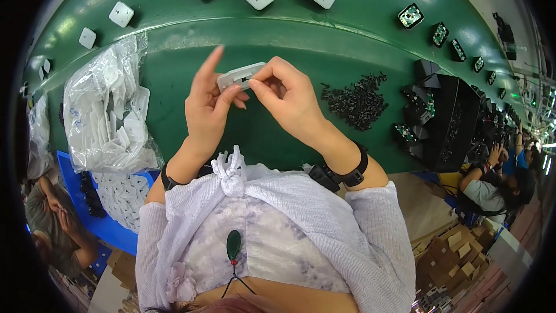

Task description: The person assembles electronic devices by picking up a white plastic base, inserting a small black component, and fitting a black plastic housing over it. They press the pieces together and place the completed unit onto the green conveyor belt.

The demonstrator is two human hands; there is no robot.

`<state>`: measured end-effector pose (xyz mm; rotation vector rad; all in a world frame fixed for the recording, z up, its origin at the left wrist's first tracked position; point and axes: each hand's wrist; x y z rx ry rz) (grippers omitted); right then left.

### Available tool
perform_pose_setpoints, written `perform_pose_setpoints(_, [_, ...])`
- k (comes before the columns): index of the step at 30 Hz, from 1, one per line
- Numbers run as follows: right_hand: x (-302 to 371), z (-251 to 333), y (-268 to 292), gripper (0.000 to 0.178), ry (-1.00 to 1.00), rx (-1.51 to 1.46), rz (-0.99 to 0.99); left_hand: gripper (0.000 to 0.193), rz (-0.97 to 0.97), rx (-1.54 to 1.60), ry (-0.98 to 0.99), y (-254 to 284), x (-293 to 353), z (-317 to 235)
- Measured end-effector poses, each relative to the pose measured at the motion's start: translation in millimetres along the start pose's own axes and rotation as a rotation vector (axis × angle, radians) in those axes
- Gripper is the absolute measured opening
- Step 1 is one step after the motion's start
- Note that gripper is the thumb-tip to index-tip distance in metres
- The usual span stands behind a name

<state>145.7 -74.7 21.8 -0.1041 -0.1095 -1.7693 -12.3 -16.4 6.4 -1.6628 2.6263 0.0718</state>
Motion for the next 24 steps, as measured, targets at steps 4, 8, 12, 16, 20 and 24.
perform_pose_setpoints(4, [-0.8,1.8,-6.2,0.004,0.206,0.280,-0.022,0.015,0.061,0.280,0.157,5.4,2.3,5.6])
perform_pose_setpoints(8, [-1.0,2.8,-11.8,0.007,0.420,0.522,-0.085,0.010,0.105,0.359,0.216,6.9,6.1,2.9])
perform_pose_setpoints(12, [5.8,1.9,-19.4,0.008,0.328,0.508,-0.128,0.009,0.094,0.306,0.064,5.0,9.8,2.1])
perform_pose_setpoints(16, [6.6,-5.0,-19.3,0.012,0.584,0.735,-0.157,0.008,0.118,0.218,0.021,8.4,10.5,3.1])
perform_pose_setpoints(20, [14.2,6.7,-12.9,0.017,0.530,0.621,-0.260,0.009,0.131,0.271,0.084,10.7,10.5,-1.2])
perform_pose_setpoints(24, [15.3,1.6,0.9,0.043,0.364,0.555,-0.117,0.010,0.186,0.274,0.117,8.1,13.5,-2.2])
Point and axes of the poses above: each hand's wrist, its own x-axis away from the middle knuckle, its own y-axis out of the back of the hand, z = x × y, and after that the axes turned 1 degree about -x, right-handed
